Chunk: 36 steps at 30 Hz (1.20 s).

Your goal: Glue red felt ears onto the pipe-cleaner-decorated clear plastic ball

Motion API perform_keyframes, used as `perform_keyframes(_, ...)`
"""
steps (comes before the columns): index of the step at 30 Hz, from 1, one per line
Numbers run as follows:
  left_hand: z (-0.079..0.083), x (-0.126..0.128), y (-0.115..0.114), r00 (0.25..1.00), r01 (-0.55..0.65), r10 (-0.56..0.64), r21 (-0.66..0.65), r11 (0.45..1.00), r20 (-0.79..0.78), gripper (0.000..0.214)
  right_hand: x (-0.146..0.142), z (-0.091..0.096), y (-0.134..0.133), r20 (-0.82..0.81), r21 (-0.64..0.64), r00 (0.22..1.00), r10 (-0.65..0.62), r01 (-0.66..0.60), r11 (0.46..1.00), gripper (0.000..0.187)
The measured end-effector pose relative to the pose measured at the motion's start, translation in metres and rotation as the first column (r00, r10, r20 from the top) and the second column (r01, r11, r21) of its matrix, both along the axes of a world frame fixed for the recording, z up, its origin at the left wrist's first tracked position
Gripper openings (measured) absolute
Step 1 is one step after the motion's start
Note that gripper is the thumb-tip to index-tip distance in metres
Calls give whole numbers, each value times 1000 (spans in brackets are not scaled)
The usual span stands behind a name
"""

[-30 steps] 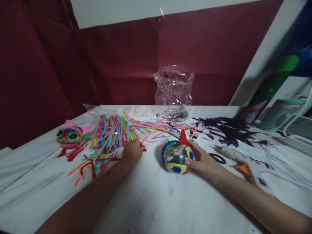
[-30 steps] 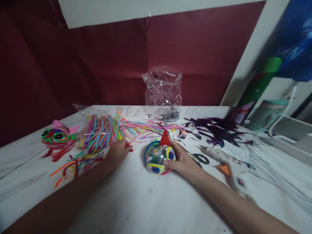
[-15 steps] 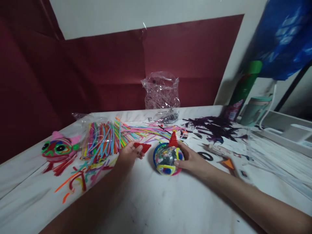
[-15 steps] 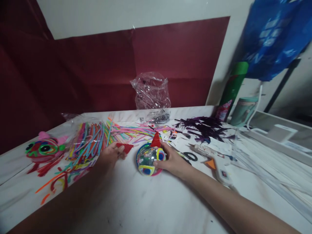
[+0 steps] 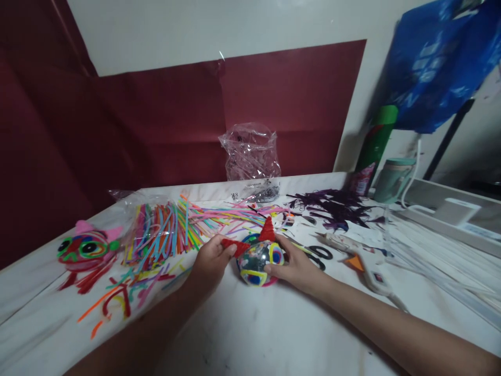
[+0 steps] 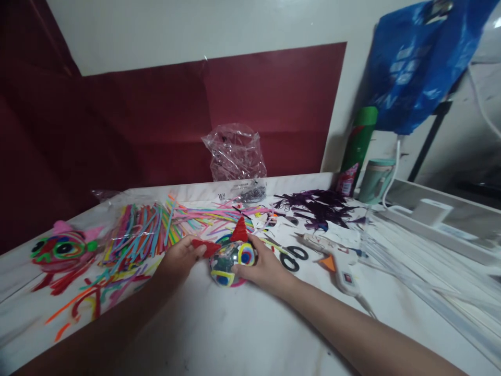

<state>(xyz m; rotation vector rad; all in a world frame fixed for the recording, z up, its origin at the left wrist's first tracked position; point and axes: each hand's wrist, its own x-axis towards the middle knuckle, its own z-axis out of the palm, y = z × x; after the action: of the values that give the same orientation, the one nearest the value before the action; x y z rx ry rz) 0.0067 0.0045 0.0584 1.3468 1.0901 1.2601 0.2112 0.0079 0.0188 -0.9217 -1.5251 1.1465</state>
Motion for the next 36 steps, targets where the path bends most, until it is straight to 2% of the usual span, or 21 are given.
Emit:
perform_keyframes(3,5,4,2,997,-20,22,23,1000,-72,19,3,-2,3,-69,-33,996,63,-65,997,63)
perform_keyframes(8,11,10,9,991,-19,27,62,998,-133,16,10,-5,8,-88,-47,993,76,-81,996,56)
perform_keyframes(14,8,8,8,993,2,7,76,997,-115,15,12,-8,10,-71,-58,994,84,-88,994,57)
perform_keyframes(21,5,3,6,992,-31,40,82,996,-116,15,9,-3,5,-68,-55,993,94,-98,994,56)
perform_keyframes(36,0,7,6,996,-48,53,64,997,-78,18,8,0,4,-57,-66,995,81,-85,994,60)
